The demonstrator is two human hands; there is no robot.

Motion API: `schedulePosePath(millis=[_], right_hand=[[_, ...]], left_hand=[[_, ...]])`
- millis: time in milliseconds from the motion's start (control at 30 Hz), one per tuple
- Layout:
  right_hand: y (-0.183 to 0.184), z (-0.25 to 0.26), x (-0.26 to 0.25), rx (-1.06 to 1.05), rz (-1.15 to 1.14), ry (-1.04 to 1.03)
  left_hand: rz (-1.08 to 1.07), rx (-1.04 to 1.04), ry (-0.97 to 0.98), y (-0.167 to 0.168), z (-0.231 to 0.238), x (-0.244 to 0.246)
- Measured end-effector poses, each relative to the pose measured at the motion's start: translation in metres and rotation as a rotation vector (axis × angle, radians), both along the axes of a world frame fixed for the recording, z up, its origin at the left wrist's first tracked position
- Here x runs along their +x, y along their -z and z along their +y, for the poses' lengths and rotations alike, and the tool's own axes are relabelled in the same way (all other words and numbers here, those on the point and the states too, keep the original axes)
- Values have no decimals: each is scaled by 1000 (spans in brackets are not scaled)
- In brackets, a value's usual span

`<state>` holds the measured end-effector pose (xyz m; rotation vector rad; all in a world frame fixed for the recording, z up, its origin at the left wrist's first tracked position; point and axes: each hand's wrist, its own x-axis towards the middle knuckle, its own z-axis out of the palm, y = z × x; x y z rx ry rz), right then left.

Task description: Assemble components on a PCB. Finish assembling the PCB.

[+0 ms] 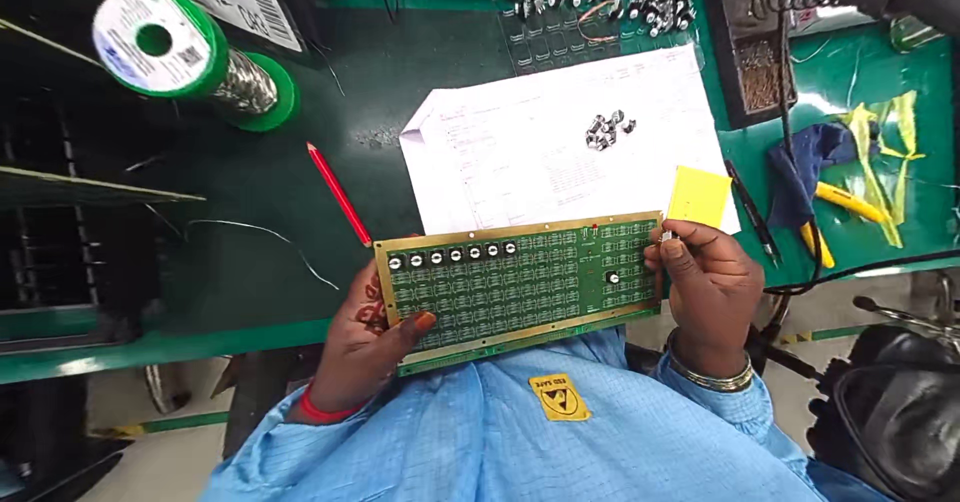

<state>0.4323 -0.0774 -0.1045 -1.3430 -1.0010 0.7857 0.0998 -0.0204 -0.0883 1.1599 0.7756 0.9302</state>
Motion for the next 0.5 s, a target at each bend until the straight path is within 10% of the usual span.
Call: schedulePosePath(millis=[500], right_hand=[[4,-10,-1,35,41,-30]], left_hand=[[31,27,-41,1,-1,1]])
